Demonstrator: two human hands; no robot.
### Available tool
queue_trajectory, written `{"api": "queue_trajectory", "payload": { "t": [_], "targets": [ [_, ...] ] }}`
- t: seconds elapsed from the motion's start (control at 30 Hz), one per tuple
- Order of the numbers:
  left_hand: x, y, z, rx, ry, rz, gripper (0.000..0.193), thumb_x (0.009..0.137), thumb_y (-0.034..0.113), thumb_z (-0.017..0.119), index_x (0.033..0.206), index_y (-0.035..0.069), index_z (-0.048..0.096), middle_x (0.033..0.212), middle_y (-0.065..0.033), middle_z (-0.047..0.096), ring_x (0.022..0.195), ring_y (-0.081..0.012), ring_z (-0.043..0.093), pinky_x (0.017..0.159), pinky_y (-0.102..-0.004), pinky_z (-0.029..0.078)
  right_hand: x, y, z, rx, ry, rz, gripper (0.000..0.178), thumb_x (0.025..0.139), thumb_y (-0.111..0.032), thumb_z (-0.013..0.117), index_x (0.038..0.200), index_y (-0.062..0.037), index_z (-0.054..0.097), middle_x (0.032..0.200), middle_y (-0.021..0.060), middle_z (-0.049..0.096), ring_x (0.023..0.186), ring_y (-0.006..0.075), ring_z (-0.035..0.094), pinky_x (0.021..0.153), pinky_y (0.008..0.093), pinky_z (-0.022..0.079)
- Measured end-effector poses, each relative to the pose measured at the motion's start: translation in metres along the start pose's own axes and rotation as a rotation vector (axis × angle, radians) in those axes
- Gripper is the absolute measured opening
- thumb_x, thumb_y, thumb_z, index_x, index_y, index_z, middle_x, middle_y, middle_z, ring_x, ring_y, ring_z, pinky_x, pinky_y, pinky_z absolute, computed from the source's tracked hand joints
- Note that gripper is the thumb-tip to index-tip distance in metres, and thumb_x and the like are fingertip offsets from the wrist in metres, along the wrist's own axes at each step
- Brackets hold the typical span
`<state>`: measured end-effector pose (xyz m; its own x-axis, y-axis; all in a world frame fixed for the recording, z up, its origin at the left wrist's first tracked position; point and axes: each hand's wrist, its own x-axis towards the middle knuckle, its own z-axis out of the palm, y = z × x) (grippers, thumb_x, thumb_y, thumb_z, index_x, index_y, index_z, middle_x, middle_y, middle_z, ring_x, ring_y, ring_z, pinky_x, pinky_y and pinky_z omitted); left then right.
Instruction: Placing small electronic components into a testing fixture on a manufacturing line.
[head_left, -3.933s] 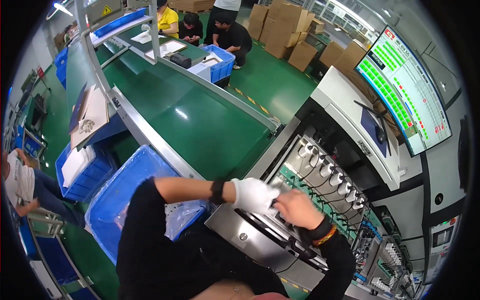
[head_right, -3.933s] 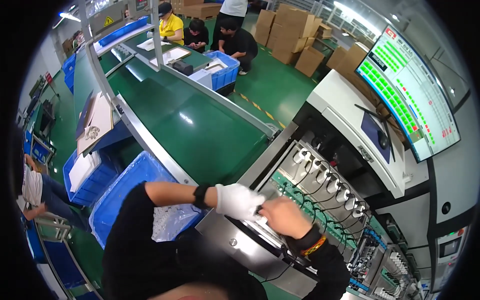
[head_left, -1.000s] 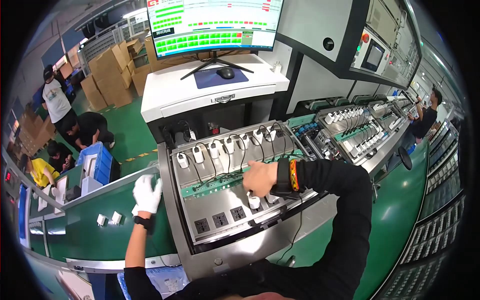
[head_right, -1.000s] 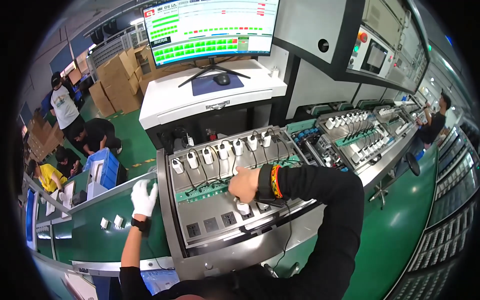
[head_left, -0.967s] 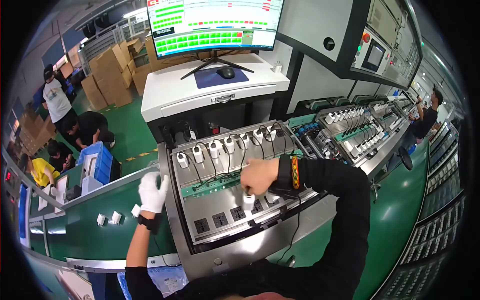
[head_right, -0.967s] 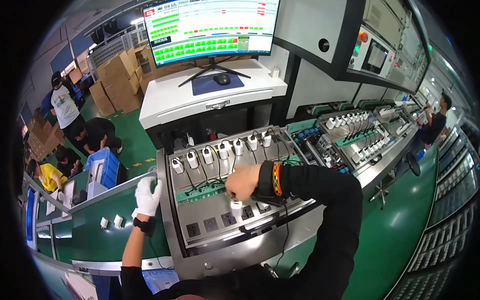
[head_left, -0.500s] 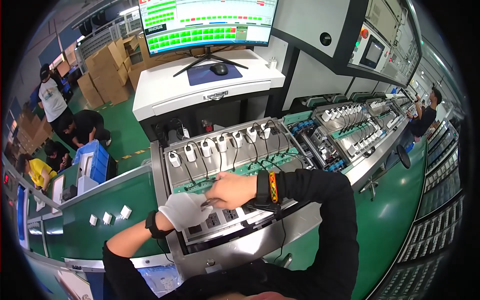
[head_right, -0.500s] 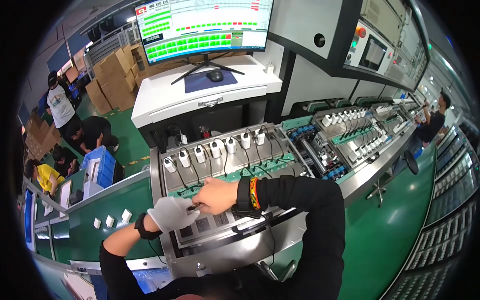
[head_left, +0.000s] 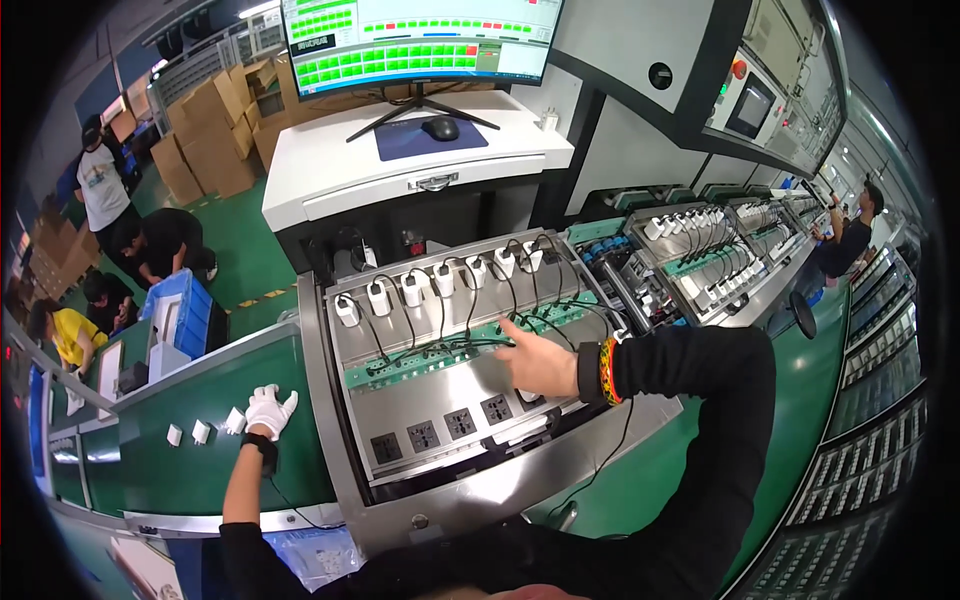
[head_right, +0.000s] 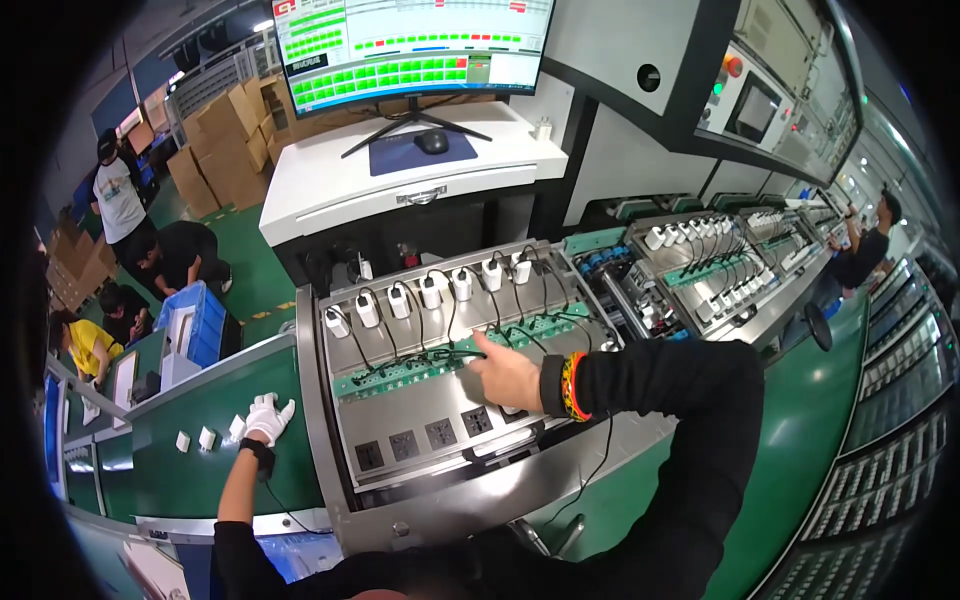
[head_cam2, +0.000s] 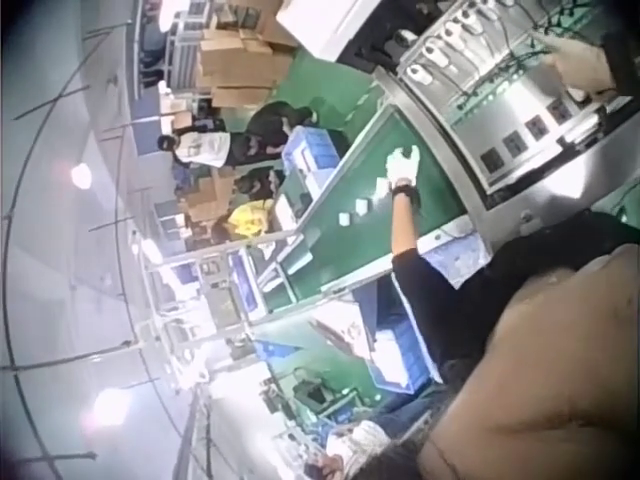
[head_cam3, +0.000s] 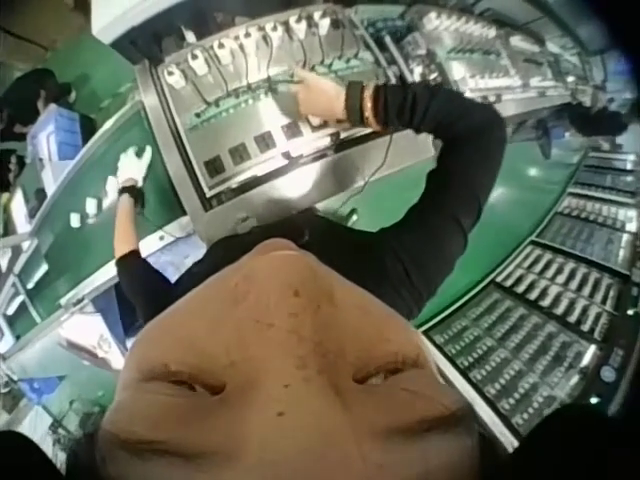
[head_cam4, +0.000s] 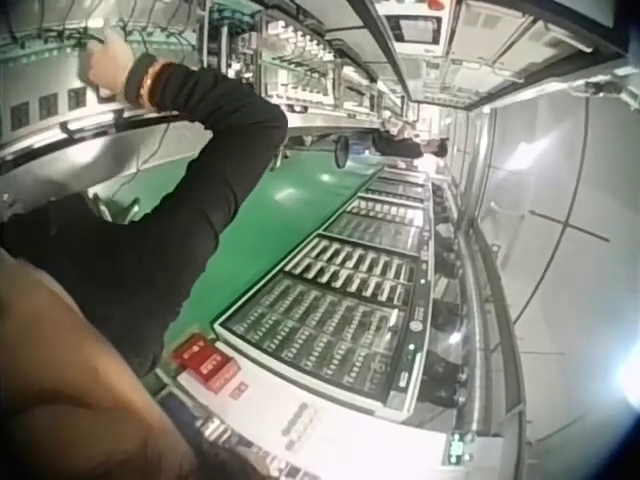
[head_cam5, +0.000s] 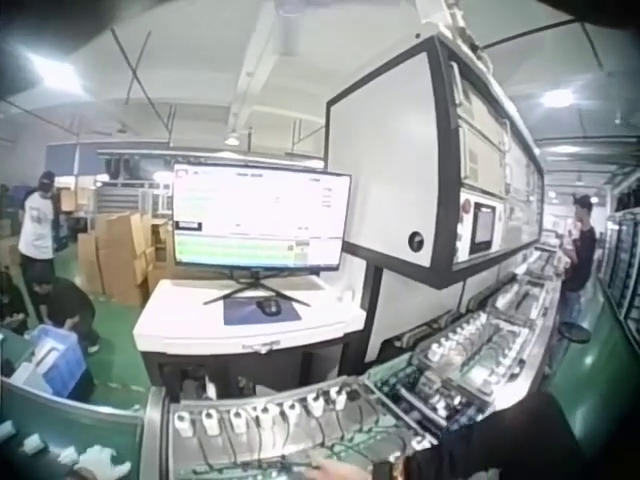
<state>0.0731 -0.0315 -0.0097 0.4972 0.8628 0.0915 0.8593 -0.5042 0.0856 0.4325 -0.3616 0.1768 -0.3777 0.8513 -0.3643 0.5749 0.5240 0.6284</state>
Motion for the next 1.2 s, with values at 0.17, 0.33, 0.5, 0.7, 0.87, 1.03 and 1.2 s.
{"api": "queue_trajectory", "payload": {
  "t": [0.17,0.33,0.5,0.7,0.87,1.03,1.2],
  "targets": [
    [0.01,0.04,-0.052,-0.108,0.329,0.217,0.04,0.079,0.037,0.061,0.104,0.005,0.056,0.107,-0.0167,0.054,0.099,-0.0342,0.053,0.082,-0.0417,0.046,0.002,0.012,0.004,0.077,0.02,-0.132,0.012,0.068,-0.022,0.059,0.062,-0.0165,0.067,0.061,-0.005,0.058,0.095,0.0202,0.049,0.104,0.0548,0.021],
    [-0.008,0.167,-0.136,-0.476,0.376,0.516,0.027,0.077,0.019,0.064,0.098,0.004,0.058,0.106,-0.0157,0.056,0.102,-0.032,0.052,0.087,-0.0382,0.043,-0.003,-0.009,0.03,0.033,-0.051,-0.098,0.014,0.07,-0.023,0.06,0.061,-0.0153,0.067,0.063,-0.0039,0.059,0.092,0.0198,0.053,0.103,0.0548,0.021],
    [-0.03,0.231,-0.166,-0.64,0.228,0.902,0.023,0.073,0.016,0.067,0.091,0.003,0.061,0.09,-0.013,0.061,0.085,-0.0317,0.059,0.078,-0.0369,0.048,-0.005,0.028,-0.006,0.34,-0.123,-0.105,0.016,0.073,-0.024,0.059,0.066,-0.0127,0.067,0.068,0.0012,0.061,0.085,0.0208,0.057,0.098,0.051,0.028],
    [-0.07,0.274,-0.162,-0.677,-0.039,0.932,0.022,0.069,0.021,0.068,0.082,0.004,0.062,0.08,-0.014,0.062,0.072,-0.0295,0.061,0.064,-0.0357,0.05,0.015,0.032,-0.035,0.958,0.282,0.098,0.018,0.077,-0.026,0.056,0.073,-0.0103,0.064,0.071,0.0067,0.06,0.078,0.0236,0.058,0.084,0.0429,0.035],
    [-0.089,0.265,-0.178,-0.404,-0.159,0.902,0.017,0.072,0.024,0.062,0.076,0.008,0.061,0.071,-0.0147,0.061,0.065,-0.0314,0.06,0.058,-0.041,0.049,0.027,-0.013,-0.021,1.043,0.422,0.156,0.015,0.073,-0.025,0.058,0.071,-0.011,0.062,0.07,0.0085,0.061,0.071,0.0259,0.06,0.075,0.0406,0.036],
    [-0.068,0.216,-0.187,-0.368,-0.253,0.856,0.013,0.072,0.019,0.062,0.071,0.006,0.058,0.063,-0.0135,0.059,0.058,-0.0315,0.059,0.054,-0.038,0.048,0.009,0.01,-0.012,0.76,0.179,0.066,0.014,0.068,-0.026,0.06,0.071,-0.0123,0.063,0.069,0.0046,0.061,0.076,0.0225,0.06,0.077,0.0399,0.035],
    [0.008,0.07,-0.121,-0.551,-0.063,0.24,0.014,0.075,0.013,0.061,0.069,0.004,0.053,0.058,-0.0089,0.054,0.056,-0.0163,0.057,0.055,-0.0288,0.045,-0.05,-0.006,0.045,0.566,0.252,0.21,0.012,0.066,-0.025,0.059,0.067,-0.0147,0.064,0.069,-0.0022,0.061,0.089,0.0182,0.056,0.08,0.0377,0.034]
  ]
}}
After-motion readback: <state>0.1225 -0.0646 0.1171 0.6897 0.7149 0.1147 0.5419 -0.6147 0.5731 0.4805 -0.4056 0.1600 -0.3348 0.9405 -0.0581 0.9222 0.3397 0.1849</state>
